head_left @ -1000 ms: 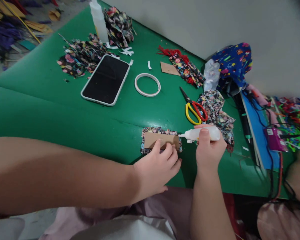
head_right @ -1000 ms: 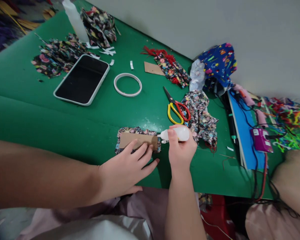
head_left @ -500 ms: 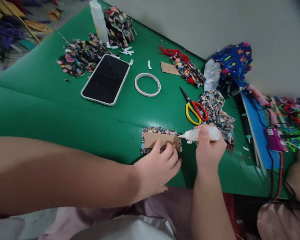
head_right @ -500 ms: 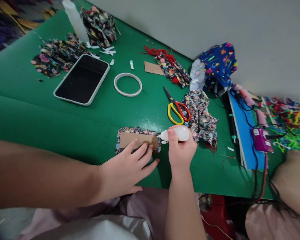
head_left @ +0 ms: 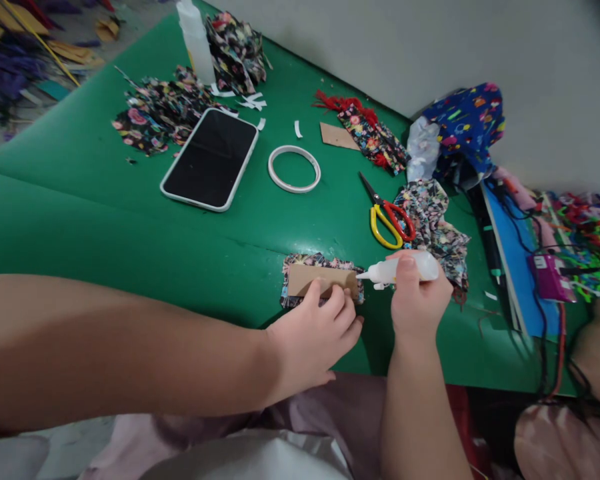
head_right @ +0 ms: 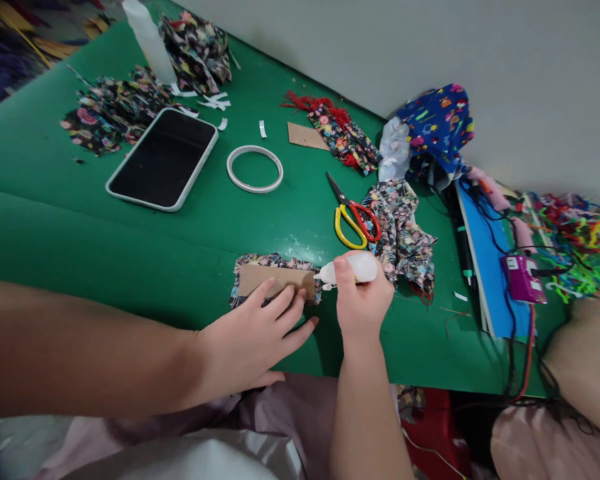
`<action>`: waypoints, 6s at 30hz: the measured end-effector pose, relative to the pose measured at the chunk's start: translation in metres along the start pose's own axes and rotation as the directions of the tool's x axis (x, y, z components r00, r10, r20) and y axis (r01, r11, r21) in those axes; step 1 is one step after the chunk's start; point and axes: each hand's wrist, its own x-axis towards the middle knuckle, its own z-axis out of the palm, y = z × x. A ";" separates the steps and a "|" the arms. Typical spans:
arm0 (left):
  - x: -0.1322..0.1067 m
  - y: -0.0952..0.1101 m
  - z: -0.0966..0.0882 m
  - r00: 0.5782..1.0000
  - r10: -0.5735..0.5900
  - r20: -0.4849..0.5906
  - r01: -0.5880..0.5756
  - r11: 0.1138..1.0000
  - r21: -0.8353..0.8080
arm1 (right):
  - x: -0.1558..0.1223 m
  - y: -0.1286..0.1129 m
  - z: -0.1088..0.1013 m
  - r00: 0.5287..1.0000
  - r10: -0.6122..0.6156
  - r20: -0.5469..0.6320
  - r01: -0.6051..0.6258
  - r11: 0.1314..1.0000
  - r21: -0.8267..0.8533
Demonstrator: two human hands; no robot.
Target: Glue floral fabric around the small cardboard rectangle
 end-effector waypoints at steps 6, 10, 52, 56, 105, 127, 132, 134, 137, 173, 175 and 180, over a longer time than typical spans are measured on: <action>0.001 -0.001 -0.001 1.000 0.006 0.003 -0.006 1.000 0.003 | 0.000 -0.001 0.000 1.000 0.011 0.009 -0.012 0.999 0.032; 0.000 -0.001 -0.002 1.000 0.007 0.006 -0.007 1.000 0.006 | 0.000 -0.001 0.000 1.000 -0.001 0.001 0.001 0.999 0.033; 0.001 0.003 -0.002 1.000 0.004 0.027 -0.006 0.998 0.070 | -0.002 -0.021 0.012 0.996 -0.008 0.089 -0.006 0.988 0.157; 0.002 0.006 -0.004 0.995 -0.010 0.102 0.002 0.996 0.085 | 0.001 -0.037 0.012 0.996 -0.062 0.071 0.048 0.982 0.180; -0.001 0.014 0.009 0.998 -0.031 -0.055 0.039 0.985 0.166 | -0.007 -0.052 0.052 0.958 0.016 0.285 -0.086 0.968 0.236; -0.001 0.014 -0.003 0.997 -0.064 0.041 0.054 0.977 0.204 | -0.008 -0.041 0.036 0.980 0.009 0.199 -0.051 0.977 0.207; 0.000 0.014 -0.002 0.995 -0.063 0.082 0.047 0.982 0.185 | -0.007 -0.035 0.032 0.989 -0.022 0.150 -0.007 0.983 0.185; 0.000 0.014 -0.001 0.994 -0.064 0.091 0.046 0.982 0.183 | -0.006 -0.033 0.029 0.991 -0.018 0.132 -0.007 0.983 0.185; 0.001 0.015 0.001 0.993 -0.070 0.091 0.053 0.982 0.182 | -0.003 -0.029 0.025 0.993 0.009 0.118 -0.030 0.983 0.179; 0.001 0.016 0.005 0.994 -0.095 0.046 0.087 0.982 0.166 | 0.006 -0.008 0.002 0.996 0.051 0.078 -0.048 0.998 -0.031; 0.001 0.016 0.006 0.995 -0.090 0.048 0.081 0.983 0.163 | 0.005 -0.010 0.005 0.995 0.043 0.090 -0.042 0.999 -0.007; 0.001 0.017 0.008 0.994 -0.111 0.012 0.108 0.983 0.149 | 0.001 -0.018 0.011 0.993 0.029 0.115 -0.032 0.999 0.024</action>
